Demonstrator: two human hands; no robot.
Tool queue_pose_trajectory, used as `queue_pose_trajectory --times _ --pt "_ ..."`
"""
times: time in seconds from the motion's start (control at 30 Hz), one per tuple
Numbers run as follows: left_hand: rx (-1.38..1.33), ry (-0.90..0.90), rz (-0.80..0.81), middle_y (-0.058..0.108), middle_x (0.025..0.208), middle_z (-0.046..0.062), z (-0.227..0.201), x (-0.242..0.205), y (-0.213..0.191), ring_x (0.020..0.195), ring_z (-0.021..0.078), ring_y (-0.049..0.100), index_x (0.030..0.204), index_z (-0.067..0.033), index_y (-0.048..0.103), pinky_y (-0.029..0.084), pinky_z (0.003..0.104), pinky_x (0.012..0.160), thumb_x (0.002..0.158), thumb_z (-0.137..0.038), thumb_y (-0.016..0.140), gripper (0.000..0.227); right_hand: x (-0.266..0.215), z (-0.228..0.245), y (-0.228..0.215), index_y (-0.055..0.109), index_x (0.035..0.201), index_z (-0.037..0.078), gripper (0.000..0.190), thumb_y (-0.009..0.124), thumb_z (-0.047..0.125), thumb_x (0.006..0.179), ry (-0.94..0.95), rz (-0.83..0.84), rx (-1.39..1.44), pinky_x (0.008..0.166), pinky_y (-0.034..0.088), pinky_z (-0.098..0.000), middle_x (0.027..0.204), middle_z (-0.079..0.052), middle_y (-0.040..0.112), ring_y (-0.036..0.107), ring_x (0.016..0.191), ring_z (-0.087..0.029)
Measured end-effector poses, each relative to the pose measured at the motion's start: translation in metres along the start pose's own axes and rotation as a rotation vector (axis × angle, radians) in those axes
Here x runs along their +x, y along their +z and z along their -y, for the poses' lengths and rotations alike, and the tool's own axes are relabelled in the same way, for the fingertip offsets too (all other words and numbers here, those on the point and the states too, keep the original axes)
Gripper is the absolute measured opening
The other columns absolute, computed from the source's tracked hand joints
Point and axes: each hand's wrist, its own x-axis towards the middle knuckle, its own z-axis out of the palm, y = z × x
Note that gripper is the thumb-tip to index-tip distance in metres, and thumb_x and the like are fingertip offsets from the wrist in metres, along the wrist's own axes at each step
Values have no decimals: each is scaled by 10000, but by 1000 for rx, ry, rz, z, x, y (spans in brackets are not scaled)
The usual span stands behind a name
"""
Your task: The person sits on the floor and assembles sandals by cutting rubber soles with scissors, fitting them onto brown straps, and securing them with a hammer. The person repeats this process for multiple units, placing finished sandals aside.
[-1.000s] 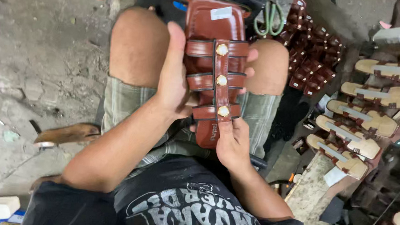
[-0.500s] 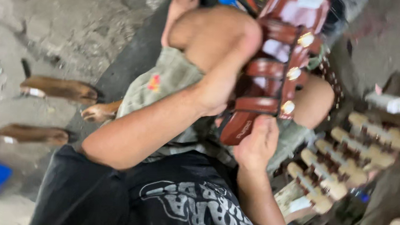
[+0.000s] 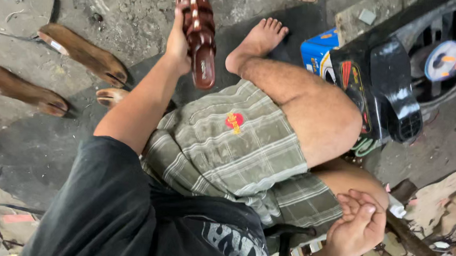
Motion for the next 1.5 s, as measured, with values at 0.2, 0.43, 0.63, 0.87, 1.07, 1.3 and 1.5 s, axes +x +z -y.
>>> queue_pose_trajectory --times 0.2,0.43,0.63,0.87,1.07,1.3,1.5 --pt "981 -169 -661 762 1065 66 43 -10 -113 1006 210 723 1284 -114 708 536 375 870 981 -761 275 835 2 -12 13 581 1178 -143 242 523 91 1163 -155 109 -338 839 607 -340 1058 -214 679 694 879 -252" --pt "1391 -20 -739 760 1026 147 67 -52 -178 972 280 711 1204 -71 712 522 411 889 947 -495 634 502 -7 -16 12 606 1143 -143 236 539 83 1153 -172 77 -405 842 609 -335 1042 -214 696 701 868 -241" --pt "1449 246 -554 741 987 146 50 -40 -133 934 321 745 1050 -42 607 578 422 853 864 -182 784 293 -6 -24 6 611 1140 -135 214 579 77 1140 -147 51 -428 843 606 -318 1035 -204 709 706 863 -231" --pt "1636 332 -357 721 987 151 30 -4 -66 914 365 692 1163 -20 504 534 462 789 836 -133 879 510 -12 -8 23 606 1136 -125 181 607 55 1117 -141 35 -357 843 614 -315 1037 -197 697 701 871 -214" --pt "1537 490 -61 711 1010 116 -6 -45 66 908 263 724 1180 -42 529 581 363 821 834 -24 853 475 -14 46 57 659 1109 -84 147 608 53 1100 -131 121 -179 904 600 -312 1048 -155 720 726 881 -198" --pt "1905 766 713 709 993 86 -12 -169 274 937 332 664 1059 -168 647 524 439 820 770 -85 869 374 9 97 118 397 1475 35 639 777 166 979 -37 430 245 1116 525 -365 1519 -132 469 576 1356 -214" --pt "1505 843 1488 696 1109 134 43 -205 394 1052 306 690 1120 -3 671 555 491 971 873 -33 741 259 -4 76 68 496 1275 53 316 705 102 1043 -70 18 712 997 564 -322 1269 -127 662 664 1145 -181"
